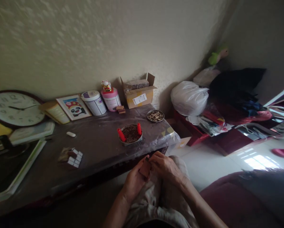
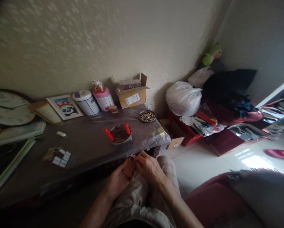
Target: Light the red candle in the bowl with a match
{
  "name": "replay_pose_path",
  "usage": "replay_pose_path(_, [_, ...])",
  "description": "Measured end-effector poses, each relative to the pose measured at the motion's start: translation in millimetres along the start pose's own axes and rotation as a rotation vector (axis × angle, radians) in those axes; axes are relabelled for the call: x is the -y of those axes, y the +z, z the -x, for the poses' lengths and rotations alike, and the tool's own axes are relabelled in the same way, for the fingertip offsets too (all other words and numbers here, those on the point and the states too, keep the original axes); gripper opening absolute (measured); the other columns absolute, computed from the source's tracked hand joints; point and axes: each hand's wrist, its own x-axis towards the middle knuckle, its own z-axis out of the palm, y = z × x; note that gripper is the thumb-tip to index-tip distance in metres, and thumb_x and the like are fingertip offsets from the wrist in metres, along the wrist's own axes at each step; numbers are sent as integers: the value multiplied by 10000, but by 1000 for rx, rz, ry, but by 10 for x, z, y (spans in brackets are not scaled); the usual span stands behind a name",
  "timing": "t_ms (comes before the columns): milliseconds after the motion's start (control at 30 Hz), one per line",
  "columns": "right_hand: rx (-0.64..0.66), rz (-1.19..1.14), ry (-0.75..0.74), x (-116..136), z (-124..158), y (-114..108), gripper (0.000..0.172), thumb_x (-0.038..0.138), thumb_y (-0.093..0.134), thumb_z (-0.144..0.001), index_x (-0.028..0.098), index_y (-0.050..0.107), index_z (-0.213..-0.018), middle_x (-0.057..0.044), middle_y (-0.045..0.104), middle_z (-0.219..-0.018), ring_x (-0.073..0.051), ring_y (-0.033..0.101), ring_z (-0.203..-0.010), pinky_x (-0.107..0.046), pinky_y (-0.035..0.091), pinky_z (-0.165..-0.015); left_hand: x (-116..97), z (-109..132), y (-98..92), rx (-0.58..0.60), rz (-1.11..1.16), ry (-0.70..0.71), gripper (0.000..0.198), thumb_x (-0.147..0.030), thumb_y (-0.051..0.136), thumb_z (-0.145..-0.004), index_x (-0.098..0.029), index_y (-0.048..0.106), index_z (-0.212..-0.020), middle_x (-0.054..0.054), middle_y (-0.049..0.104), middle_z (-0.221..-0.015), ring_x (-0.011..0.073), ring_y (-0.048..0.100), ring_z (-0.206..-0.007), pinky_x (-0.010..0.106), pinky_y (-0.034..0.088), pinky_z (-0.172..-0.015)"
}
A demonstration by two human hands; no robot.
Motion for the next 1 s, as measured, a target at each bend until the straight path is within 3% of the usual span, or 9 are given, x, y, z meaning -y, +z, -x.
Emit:
replay_pose_path(267, [107,151,-112,-97,-89,56,240,82,486,-896,208,651,-777,-8,632,-792,-98,517,-541,-226,324,-449,7,-11,-20,16,-111,-16,282,-321,566,-863,-128,663,-1044,71,704,-756,129,572,-577,236,348,-488])
replay_pose_path(467, [108,191,-158,-211,-61,187,264,63,509,-873,207,621,-683,-9,626,-710,-99,492,-509,-242,331,-453,41,0,-30,34,-170,-53,294,-353,576,-850,-134,671,-1023,70,692,-745,143,560,-583,248,324,-476])
replay_pose_path(1000, [174,237,-274,-286,-62,159,200,85,528,-871,186,620,-724,-16,632,-754,-117,530,-561,-244,347,-451,71,12,-17,44,-208,-63,289,-372,582,-834,-148,683,-986,59,686,-723,140,542,-568,253,328,-485])
